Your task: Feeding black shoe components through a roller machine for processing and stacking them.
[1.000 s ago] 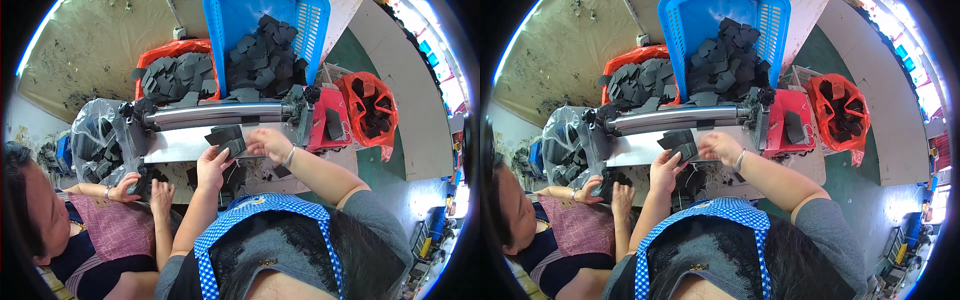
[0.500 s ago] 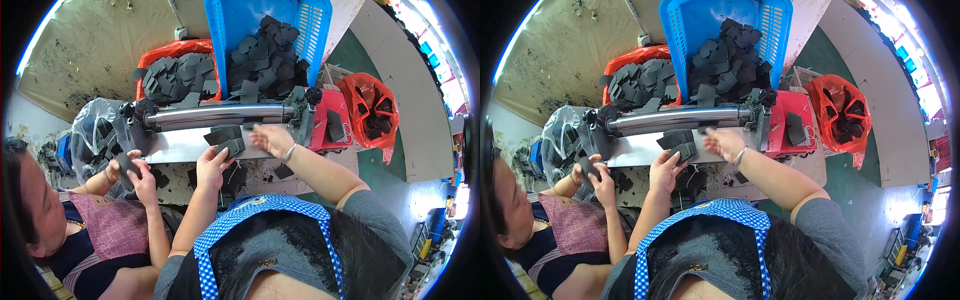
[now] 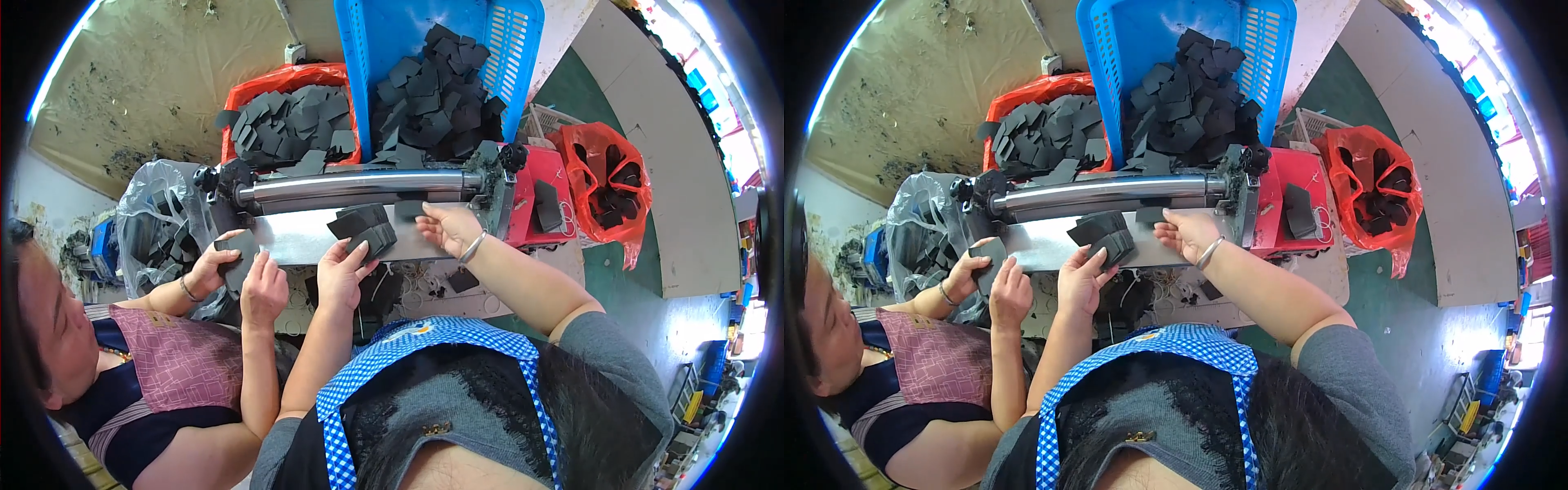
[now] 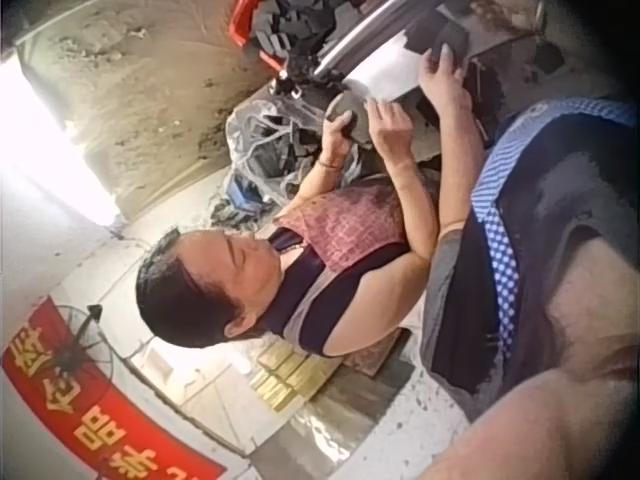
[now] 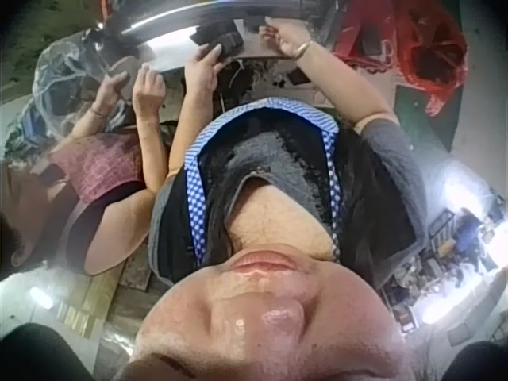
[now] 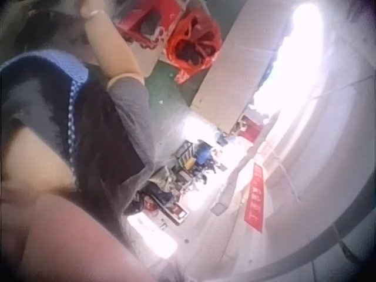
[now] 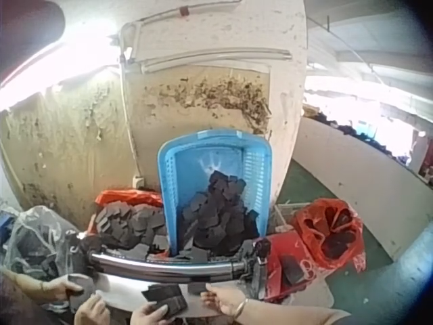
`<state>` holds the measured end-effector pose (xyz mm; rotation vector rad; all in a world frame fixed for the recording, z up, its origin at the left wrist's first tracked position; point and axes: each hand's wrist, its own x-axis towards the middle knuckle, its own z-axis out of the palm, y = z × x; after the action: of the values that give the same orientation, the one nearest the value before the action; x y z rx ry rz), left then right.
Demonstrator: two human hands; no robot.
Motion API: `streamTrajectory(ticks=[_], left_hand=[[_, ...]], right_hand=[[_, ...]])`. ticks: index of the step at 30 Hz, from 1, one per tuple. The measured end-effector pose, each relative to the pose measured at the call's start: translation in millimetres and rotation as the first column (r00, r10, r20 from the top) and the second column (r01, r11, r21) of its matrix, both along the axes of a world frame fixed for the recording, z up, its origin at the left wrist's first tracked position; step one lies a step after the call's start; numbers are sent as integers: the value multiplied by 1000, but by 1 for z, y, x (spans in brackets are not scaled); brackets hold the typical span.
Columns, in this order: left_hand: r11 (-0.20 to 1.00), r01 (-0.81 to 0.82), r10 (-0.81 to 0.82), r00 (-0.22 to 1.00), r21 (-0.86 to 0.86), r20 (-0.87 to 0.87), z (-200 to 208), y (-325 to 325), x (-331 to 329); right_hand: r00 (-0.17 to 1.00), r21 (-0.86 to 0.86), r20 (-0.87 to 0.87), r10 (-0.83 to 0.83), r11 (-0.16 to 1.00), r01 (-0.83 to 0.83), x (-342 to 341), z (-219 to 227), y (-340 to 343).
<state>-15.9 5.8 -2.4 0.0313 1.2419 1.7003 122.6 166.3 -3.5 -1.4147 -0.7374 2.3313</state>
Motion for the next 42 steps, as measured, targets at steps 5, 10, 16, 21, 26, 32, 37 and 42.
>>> streamTrajectory(ticks=[5, 10, 16, 21, 26, 32, 37, 42], left_hand=[[1000, 22, -22, 999, 12, -38, 1, 0, 1], [1000, 29, -30, 1000, -6, -11, -1, 4, 1], [1000, 21, -21, 1000, 6, -1, 1, 3, -2], [999, -40, 40, 999, 14, -10, 3, 6, 0], [1000, 4, -4, 999, 12, -43, 0, 4, -1], [998, -53, 53, 998, -14, -22, 6, 2, -2], [1000, -5, 5, 999, 11, -48, 0, 1, 0], [991, 117, -122, 990, 69, 75, 2, 0, -1]], right_hand=[[901, 179, -44, 432, 891, -418, -4, 19, -28], [914, -4, -186, 361, 930, -368, 3, 12, -19], [955, -65, -111, 273, 957, -281, 9, 6, -14], [985, 174, -52, 163, 973, -152, 4, 7, -11], [895, 205, -72, 439, 885, -418, 2, 10, -25], [989, -43, 5, 147, 988, -147, 8, -5, -7], [953, 208, -71, 294, 939, -274, -6, 23, -29], [909, 132, -145, 390, 919, -373, -3, 19, -27]])
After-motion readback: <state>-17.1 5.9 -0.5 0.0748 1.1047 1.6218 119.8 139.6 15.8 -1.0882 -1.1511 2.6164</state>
